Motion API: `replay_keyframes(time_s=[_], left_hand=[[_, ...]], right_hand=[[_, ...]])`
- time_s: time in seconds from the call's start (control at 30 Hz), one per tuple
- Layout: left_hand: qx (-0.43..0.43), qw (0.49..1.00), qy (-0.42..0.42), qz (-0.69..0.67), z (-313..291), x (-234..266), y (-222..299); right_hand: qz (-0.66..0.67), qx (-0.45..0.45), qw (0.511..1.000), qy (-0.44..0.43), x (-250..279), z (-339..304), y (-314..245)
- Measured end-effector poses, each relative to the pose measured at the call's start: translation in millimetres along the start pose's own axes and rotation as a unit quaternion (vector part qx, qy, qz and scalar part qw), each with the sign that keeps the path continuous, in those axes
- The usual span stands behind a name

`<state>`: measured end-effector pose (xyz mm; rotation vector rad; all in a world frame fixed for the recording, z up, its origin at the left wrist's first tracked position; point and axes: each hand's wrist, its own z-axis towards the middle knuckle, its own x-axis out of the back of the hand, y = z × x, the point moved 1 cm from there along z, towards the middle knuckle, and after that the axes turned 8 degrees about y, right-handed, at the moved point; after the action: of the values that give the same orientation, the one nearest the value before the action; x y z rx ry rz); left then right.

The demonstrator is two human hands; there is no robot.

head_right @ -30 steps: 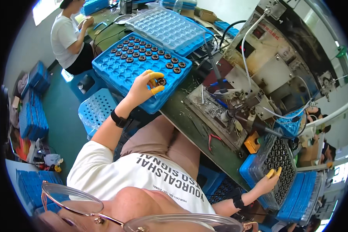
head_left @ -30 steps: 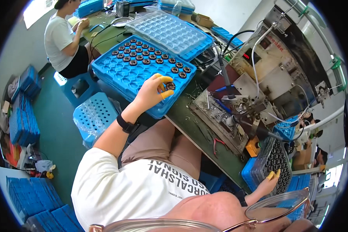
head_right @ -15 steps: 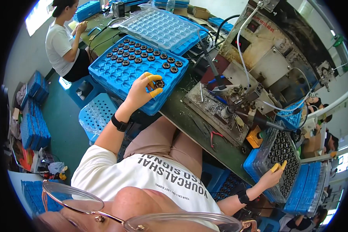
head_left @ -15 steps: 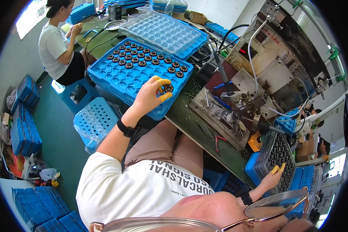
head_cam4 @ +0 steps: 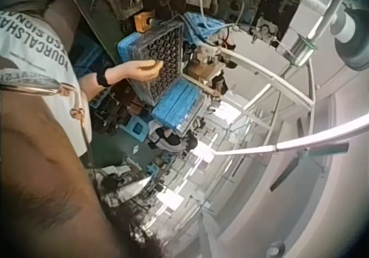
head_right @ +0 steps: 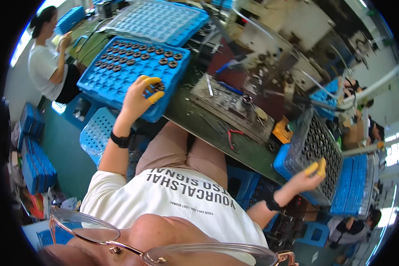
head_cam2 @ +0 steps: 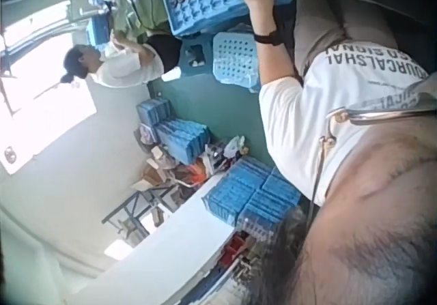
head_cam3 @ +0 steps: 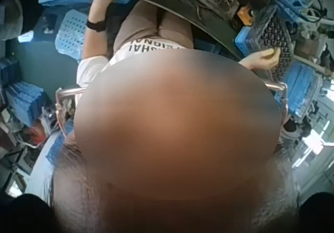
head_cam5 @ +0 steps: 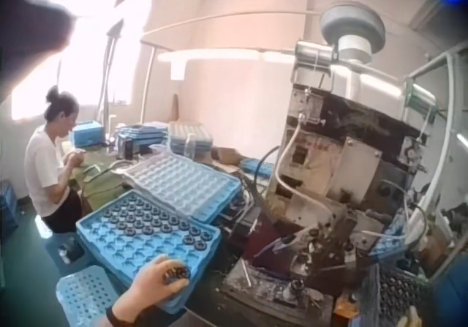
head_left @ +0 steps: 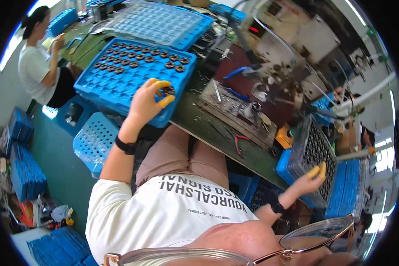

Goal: The person is assembling small electronic components using an assembly machine and hand tools.

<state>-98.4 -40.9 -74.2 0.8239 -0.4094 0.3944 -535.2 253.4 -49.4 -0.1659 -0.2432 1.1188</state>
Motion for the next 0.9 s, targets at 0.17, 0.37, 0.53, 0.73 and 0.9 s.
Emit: replay_keyframes(time_s=[0.17, 0.37, 0.53, 0.73, 0.9], left_hand=[[-0.003, 1.0, 0.0, 0.005, 1.2, -0.7, -1.9], [0.002, 1.0, -0.014, 0.012, -1.7, -7.3, 2.3], [-0.023, 1.0, -0.013, 0.017, 0.8, -6.3, -1.9], [-0.054, 0.994, 0.037, -0.087, 24.9, -19.2, 40.7], [-0.116, 0.971, -0.106, -0.18, 35.8, -98.9, 104.7]], right_hand=[[0.254, -0.024, 0.95, -0.179, -36.9, -19.8, -116.5], [0.327, -0.121, 0.876, -0.334, -100.2, -34.2, -141.4], [0.279, -0.066, 0.899, -0.331, -119.8, -39.1, -157.9], [0.3, -0.085, 0.918, -0.244, -95.2, -32.1, -134.5], [0.282, -0.142, 0.917, -0.245, -68.5, -38.1, -119.1]])
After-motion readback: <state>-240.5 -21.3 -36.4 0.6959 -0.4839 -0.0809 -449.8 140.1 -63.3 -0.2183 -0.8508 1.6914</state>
